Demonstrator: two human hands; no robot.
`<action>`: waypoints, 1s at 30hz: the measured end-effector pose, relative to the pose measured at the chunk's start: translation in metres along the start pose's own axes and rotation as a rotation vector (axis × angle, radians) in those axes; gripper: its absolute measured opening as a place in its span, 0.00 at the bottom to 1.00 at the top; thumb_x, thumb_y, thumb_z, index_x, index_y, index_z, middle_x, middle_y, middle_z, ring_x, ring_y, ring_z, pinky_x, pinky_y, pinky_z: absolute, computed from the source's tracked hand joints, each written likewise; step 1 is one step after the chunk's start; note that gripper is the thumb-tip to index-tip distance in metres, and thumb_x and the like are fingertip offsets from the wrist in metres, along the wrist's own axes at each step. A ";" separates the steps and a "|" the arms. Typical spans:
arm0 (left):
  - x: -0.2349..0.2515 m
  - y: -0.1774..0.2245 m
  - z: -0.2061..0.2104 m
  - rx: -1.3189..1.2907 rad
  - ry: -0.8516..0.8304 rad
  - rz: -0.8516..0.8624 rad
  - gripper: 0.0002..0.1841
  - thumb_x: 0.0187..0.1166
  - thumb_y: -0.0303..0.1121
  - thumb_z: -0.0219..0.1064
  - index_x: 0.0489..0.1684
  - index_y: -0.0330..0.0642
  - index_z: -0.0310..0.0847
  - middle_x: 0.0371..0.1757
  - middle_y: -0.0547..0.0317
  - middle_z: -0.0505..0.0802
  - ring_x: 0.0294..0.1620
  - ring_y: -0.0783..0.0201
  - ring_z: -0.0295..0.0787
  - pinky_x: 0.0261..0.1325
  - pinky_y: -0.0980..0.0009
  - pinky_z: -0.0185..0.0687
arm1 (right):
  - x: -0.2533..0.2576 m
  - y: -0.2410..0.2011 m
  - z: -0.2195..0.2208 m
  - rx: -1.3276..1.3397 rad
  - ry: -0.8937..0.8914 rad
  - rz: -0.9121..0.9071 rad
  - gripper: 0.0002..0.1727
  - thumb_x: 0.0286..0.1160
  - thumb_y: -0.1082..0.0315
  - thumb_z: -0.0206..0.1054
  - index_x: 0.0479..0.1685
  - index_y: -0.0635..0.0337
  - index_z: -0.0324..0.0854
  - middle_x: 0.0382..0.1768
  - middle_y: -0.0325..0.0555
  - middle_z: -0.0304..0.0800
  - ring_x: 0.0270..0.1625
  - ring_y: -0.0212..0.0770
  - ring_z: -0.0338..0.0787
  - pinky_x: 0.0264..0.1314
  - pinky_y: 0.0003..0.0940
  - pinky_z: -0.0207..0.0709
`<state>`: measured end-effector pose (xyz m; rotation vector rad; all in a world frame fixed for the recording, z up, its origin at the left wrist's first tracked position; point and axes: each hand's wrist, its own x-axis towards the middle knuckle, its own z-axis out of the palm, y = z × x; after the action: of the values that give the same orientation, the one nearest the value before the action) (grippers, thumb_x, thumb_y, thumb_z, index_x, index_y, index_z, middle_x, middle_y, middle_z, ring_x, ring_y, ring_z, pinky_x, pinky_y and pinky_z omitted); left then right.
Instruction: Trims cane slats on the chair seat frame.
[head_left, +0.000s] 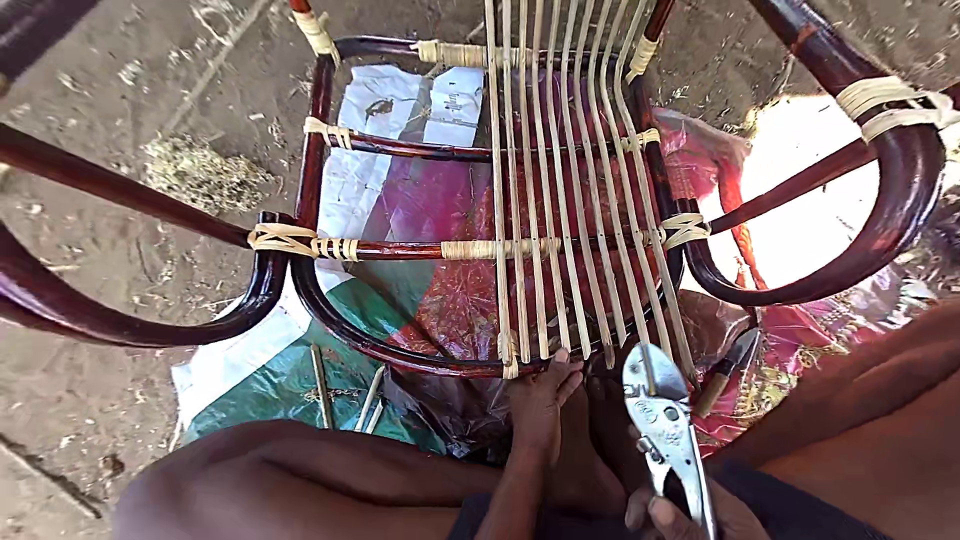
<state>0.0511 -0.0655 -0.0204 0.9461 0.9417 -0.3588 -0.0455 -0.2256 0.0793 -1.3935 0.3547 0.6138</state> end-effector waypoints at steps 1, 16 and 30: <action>-0.001 -0.001 0.001 -0.027 0.016 0.007 0.20 0.85 0.25 0.64 0.72 0.31 0.68 0.53 0.39 0.93 0.47 0.47 0.97 0.54 0.56 0.94 | 0.003 0.000 -0.009 -0.060 0.059 -0.020 0.22 0.89 0.63 0.61 0.68 0.72 0.67 0.48 0.47 0.93 0.39 0.40 0.94 0.33 0.37 0.89; -0.019 0.004 0.005 0.069 0.037 -0.027 0.24 0.96 0.43 0.44 0.50 0.30 0.80 0.36 0.52 0.95 0.36 0.64 0.94 0.44 0.69 0.91 | 0.031 -0.054 0.003 1.031 -0.206 0.579 0.24 0.79 0.76 0.52 0.76 0.56 0.64 0.70 0.58 0.85 0.67 0.61 0.89 0.62 0.61 0.85; -0.016 0.013 0.006 0.074 0.065 -0.108 0.26 0.97 0.47 0.35 0.54 0.39 0.77 0.38 0.61 0.92 0.40 0.72 0.91 0.48 0.76 0.86 | 0.075 -0.069 0.031 1.053 0.101 0.833 0.14 0.89 0.72 0.41 0.62 0.61 0.69 0.48 0.55 0.87 0.46 0.52 0.94 0.49 0.52 0.92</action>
<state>0.0533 -0.0649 0.0009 0.9814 1.0470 -0.4589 0.0519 -0.1853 0.0963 -0.2105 1.1713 0.8378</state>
